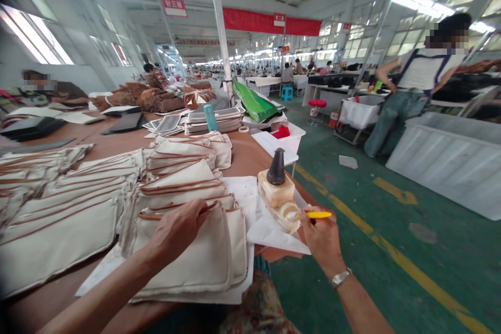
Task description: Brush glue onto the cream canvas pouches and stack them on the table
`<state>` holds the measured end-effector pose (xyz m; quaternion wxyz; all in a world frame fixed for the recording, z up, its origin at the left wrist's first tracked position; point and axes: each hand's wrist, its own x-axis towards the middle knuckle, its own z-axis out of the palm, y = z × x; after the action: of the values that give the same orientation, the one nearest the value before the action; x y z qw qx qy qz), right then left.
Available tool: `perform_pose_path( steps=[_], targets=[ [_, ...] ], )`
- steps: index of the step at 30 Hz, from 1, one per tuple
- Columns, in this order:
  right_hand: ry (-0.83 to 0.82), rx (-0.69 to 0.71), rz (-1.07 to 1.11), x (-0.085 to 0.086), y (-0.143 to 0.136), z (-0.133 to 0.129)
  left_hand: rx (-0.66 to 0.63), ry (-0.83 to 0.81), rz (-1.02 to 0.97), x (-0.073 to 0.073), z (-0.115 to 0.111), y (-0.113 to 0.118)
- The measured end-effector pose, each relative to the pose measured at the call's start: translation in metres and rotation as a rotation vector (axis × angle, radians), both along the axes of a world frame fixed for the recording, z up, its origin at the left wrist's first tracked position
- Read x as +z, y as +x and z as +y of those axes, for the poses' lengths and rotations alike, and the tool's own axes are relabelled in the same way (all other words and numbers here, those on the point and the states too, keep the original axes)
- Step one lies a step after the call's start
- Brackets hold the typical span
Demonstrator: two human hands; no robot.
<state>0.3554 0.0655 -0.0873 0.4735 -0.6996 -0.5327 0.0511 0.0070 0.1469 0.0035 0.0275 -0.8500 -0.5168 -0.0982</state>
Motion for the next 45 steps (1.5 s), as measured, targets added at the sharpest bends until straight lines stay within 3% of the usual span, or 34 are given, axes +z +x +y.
perform_pose_path(
  steps=[7, 14, 17, 19, 23, 27, 29, 32, 36, 38, 43, 45],
  targets=[
    [0.032, -0.104, 0.041, 0.004, 0.007, -0.026, -0.053, -0.02, -0.238, -0.001, -0.006, -0.001],
    [0.06, -0.024, 0.009, 0.003, -0.002, -0.024, -0.101, -0.133, -0.486, -0.002, -0.016, -0.008],
    [0.074, -0.129, -0.013, 0.022, -0.012, -0.034, -0.106, -0.183, -0.581, -0.003, -0.027, -0.008],
    [0.062, -0.124, 0.148, 0.042, -0.028, -0.041, -0.106, -0.2, -0.61, -0.004, -0.033, -0.006],
    [0.236, 0.104, 0.572, 0.078, -0.074, -0.047, -0.098, -0.207, -0.636, -0.008, -0.044, -0.002],
    [0.308, 0.282, 0.734, 0.095, -0.113, -0.048, -0.086, -0.195, -0.66, -0.009, -0.051, -0.001],
    [0.313, 0.351, 0.706, 0.1, -0.126, -0.047, -0.102, -0.193, -0.666, -0.008, -0.055, 0.0],
    [0.334, 0.401, 0.496, 0.104, -0.135, -0.043, -0.146, -0.204, -0.653, -0.006, -0.062, 0.001],
    [0.373, 0.308, 0.229, 0.106, -0.129, -0.038, -0.174, -0.214, -0.649, -0.003, -0.067, 0.002],
    [0.384, 0.246, 0.246, 0.106, -0.126, -0.04, -0.167, -0.211, -0.659, -0.003, -0.067, 0.003],
    [0.389, 0.396, 0.175, 0.103, -0.129, -0.047, -0.233, -0.162, -0.647, -0.01, -0.071, 0.004],
    [0.397, 0.342, 0.171, 0.1, -0.126, -0.047, -0.308, -0.086, -0.615, -0.014, -0.074, 0.003]
  ],
)
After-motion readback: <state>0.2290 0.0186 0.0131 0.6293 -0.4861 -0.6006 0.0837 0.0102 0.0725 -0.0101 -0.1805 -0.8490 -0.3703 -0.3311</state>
